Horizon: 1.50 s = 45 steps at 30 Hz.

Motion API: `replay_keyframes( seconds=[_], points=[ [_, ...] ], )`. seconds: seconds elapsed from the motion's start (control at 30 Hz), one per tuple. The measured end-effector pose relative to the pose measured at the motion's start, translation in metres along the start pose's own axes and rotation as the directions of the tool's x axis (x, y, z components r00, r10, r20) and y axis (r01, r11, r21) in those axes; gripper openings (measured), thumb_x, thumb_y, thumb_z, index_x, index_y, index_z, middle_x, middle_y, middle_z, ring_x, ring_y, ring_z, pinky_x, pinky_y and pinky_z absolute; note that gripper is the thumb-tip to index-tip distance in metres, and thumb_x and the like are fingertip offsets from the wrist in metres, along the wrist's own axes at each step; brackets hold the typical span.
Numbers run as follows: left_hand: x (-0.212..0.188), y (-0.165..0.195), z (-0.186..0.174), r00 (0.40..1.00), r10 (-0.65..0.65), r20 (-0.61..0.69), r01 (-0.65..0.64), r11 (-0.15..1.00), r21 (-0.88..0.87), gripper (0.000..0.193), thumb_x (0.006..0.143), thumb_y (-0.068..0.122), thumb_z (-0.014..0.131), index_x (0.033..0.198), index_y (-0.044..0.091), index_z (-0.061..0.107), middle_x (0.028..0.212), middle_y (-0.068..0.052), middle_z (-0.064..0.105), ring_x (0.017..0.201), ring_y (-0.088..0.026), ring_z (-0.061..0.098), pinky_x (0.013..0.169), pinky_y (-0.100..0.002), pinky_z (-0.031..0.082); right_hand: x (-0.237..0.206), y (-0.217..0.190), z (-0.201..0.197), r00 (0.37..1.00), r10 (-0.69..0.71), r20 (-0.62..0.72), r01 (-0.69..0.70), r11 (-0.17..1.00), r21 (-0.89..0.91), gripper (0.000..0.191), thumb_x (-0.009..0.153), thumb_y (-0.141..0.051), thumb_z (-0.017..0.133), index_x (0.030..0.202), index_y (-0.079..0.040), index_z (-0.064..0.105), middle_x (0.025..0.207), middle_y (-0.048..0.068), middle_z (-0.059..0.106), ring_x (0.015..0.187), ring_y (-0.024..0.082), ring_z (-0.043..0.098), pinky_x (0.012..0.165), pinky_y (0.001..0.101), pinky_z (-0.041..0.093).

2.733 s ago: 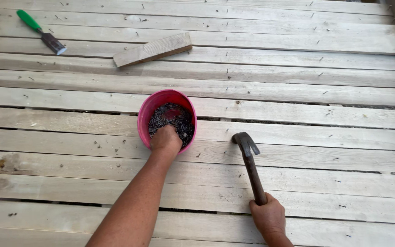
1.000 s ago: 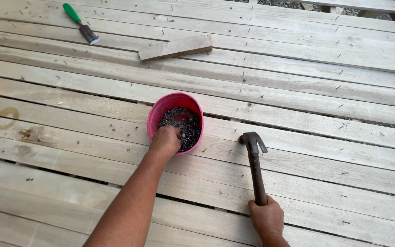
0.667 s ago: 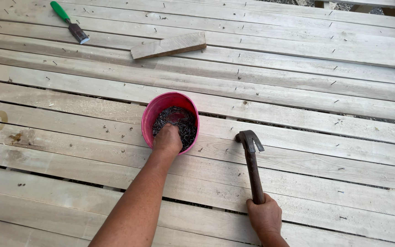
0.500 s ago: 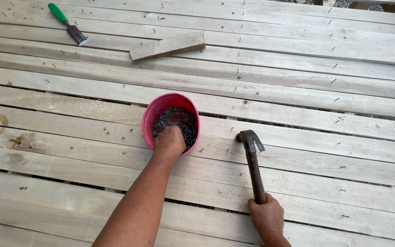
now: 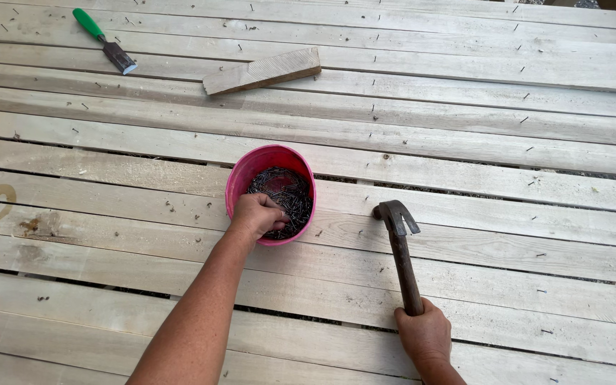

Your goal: The person hammers nails into a wooden frame using a hammer. They repeatedly pick nails from a pink bucket and drive them into the wood slats, working along the edge of the frame.

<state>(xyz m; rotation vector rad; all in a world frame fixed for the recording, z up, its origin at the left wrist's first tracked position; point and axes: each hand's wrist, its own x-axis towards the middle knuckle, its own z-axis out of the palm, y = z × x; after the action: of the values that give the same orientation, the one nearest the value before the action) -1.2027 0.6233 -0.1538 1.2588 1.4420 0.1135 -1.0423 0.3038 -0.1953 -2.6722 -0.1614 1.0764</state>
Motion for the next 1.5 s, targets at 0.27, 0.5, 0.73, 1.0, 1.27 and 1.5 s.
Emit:
replay_keyframes(
  seconds=[0.27, 0.5, 0.73, 1.0, 1.27, 1.5],
  points=[
    [-0.014, 0.002, -0.002, 0.998, 0.059, 0.007, -0.056, 0.98, -0.193, 0.017, 0.093, -0.005, 0.059, 0.106, 0.003, 0.065, 0.098, -0.014, 0.074, 0.078, -0.016, 0.076, 0.062, -0.022, 0.065, 0.0, 0.001, 0.0, 1.0, -0.001, -0.015, 0.001, 1.0, -0.007, 0.021, 0.089, -0.026, 0.071, 0.098, -0.009, 0.078, 0.062, 0.003, 0.065, 0.052, 0.012, 0.053, 0.054, 0.034, 0.051],
    [-0.009, -0.004, 0.002, 0.999, 0.043, 0.013, -0.042, 0.997, -0.069, 0.017, 0.096, -0.004, 0.058, 0.106, 0.001, 0.071, 0.097, -0.015, 0.078, 0.081, -0.015, 0.077, 0.069, -0.023, 0.066, 0.0, 0.002, 0.0, 0.999, -0.017, -0.027, 0.017, 1.0, -0.003, 0.02, 0.089, -0.026, 0.071, 0.098, -0.009, 0.076, 0.061, 0.003, 0.066, 0.051, 0.013, 0.054, 0.054, 0.0344, 0.052],
    [-0.027, -0.006, 0.016, 0.953, 0.272, -0.133, -0.286, 0.953, -0.1, 0.013, 0.092, -0.003, 0.066, 0.101, 0.002, 0.074, 0.096, -0.013, 0.079, 0.08, -0.012, 0.076, 0.073, -0.023, 0.066, 0.013, 0.008, -0.001, 0.998, -0.015, 0.054, 0.015, 1.0, 0.002, 0.022, 0.089, -0.024, 0.072, 0.098, -0.005, 0.077, 0.066, 0.005, 0.067, 0.052, 0.012, 0.057, 0.056, 0.0344, 0.053],
    [-0.075, -0.022, 0.086, 0.862, 0.506, -0.024, -0.5, 0.842, -0.203, 0.009, 0.091, 0.0, 0.071, 0.095, 0.007, 0.075, 0.09, -0.006, 0.078, 0.074, -0.01, 0.075, 0.063, -0.023, 0.066, 0.004, 0.044, -0.028, 0.973, 0.061, 0.224, -0.058, 0.998, -0.021, 0.025, 0.087, -0.02, 0.077, 0.107, -0.005, 0.071, 0.068, 0.009, 0.066, 0.051, 0.017, 0.056, 0.054, 0.0382, 0.051],
    [-0.059, -0.082, 0.148, 0.879, 0.466, -0.1, -0.468, 0.884, 0.006, 0.005, 0.08, 0.004, 0.079, 0.085, 0.005, 0.08, 0.09, -0.004, 0.076, 0.078, -0.016, 0.073, 0.073, -0.03, 0.061, -0.025, 0.059, -0.031, 0.978, 0.066, 0.197, -0.051, 0.996, -0.077, 0.018, 0.089, -0.022, 0.074, 0.095, -0.004, 0.075, 0.068, 0.007, 0.066, 0.058, 0.017, 0.058, 0.058, 0.0375, 0.051],
    [-0.056, -0.094, 0.163, 0.806, 0.579, -0.125, -0.533, 0.8, 0.276, 0.004, 0.08, 0.012, 0.079, 0.084, 0.012, 0.079, 0.092, -0.002, 0.071, 0.087, -0.024, 0.07, 0.081, -0.036, 0.058, -0.032, 0.059, -0.024, 0.99, 0.028, 0.138, -0.011, 0.992, -0.126, 0.022, 0.091, -0.025, 0.072, 0.1, -0.006, 0.077, 0.068, 0.006, 0.067, 0.059, 0.016, 0.059, 0.061, 0.038, 0.053]
  ],
)
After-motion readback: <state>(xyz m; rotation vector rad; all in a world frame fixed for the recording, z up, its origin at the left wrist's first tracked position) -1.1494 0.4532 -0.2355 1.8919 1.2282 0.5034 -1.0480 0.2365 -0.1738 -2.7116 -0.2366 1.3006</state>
